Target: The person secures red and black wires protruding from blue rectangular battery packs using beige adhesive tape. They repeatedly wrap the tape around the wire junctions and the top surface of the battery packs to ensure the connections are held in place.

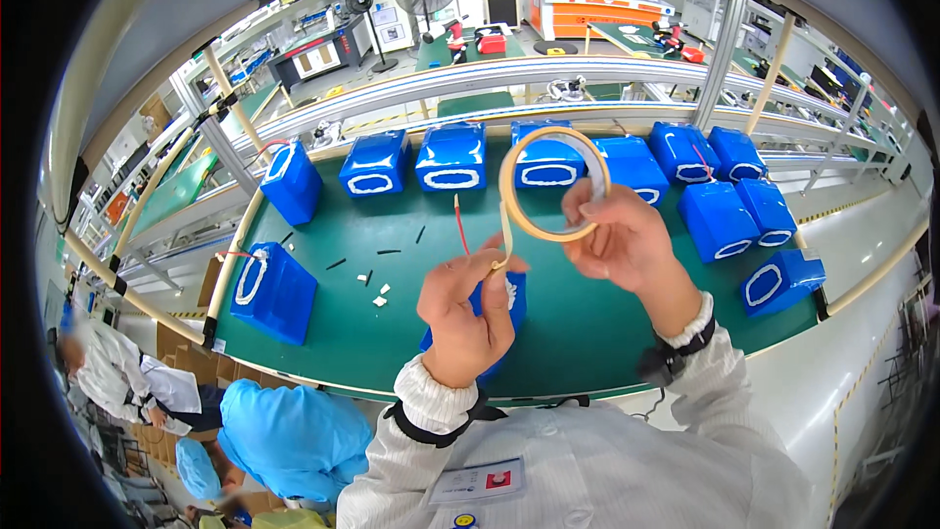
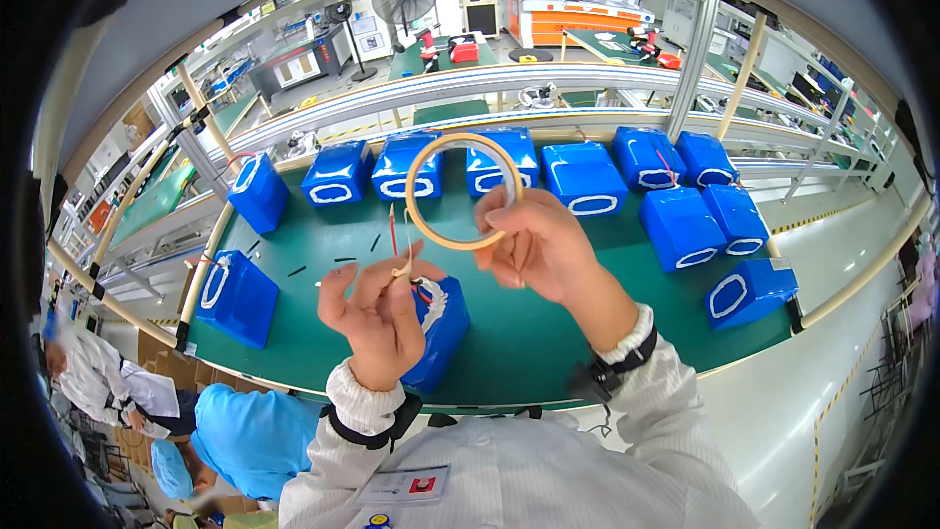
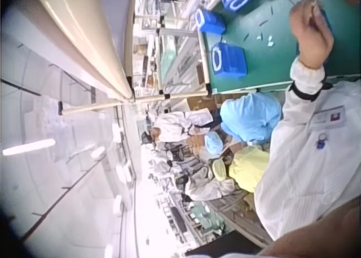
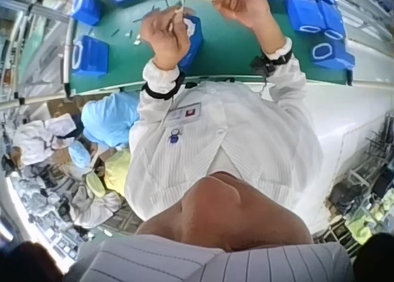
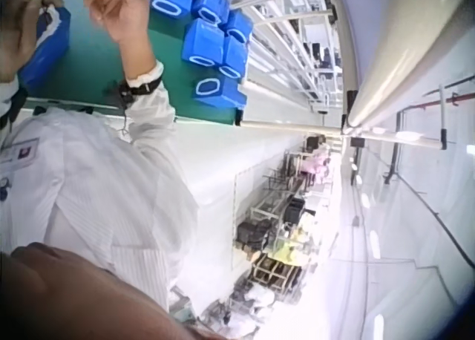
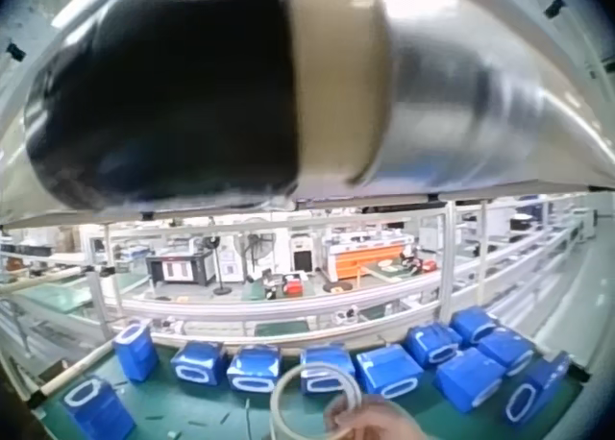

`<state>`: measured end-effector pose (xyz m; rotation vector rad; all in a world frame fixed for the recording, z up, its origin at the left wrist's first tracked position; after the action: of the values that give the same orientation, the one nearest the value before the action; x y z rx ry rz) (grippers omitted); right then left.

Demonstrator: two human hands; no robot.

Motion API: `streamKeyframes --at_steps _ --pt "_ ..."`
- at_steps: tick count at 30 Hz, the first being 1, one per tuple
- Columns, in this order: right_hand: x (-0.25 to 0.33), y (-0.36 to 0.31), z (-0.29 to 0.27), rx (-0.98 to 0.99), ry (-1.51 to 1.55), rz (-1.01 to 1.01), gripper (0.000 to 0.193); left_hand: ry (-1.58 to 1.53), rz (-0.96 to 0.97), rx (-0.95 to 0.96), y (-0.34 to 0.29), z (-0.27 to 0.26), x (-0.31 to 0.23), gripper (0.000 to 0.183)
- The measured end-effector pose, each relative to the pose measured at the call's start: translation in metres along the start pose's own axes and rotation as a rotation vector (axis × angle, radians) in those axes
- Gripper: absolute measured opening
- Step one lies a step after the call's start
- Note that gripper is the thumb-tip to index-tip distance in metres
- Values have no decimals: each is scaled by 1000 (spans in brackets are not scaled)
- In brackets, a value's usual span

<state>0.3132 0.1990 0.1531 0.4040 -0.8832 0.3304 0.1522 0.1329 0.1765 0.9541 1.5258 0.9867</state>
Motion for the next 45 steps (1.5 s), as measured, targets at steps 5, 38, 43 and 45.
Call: streamKeyframes --at_steps 5,38,43,45 --pt "33 32 -16 -26 -365 56 17 -151 -280 216 -6 22 27 51" --pt "96 6 165 375 -1658 -677 32 -39 -367 371 37 25 39 56" --pt "53 -46 138 280 -1444 -237 41 33 -283 242 43 6 36 49" --pt "41 -63 122 255 -1407 -125 41 39 -272 203 44 1 35 43"
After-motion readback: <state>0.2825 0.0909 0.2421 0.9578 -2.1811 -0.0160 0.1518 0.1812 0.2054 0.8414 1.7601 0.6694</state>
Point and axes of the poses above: each hand's wrist, its own y-axis towards the middle knuckle, its own z-axis out of the palm, x = y × z, the point moved 10 cm from there along y, towards the middle knuckle, and after that the axes turned 1 degree about -y, right-handed, at the moved point
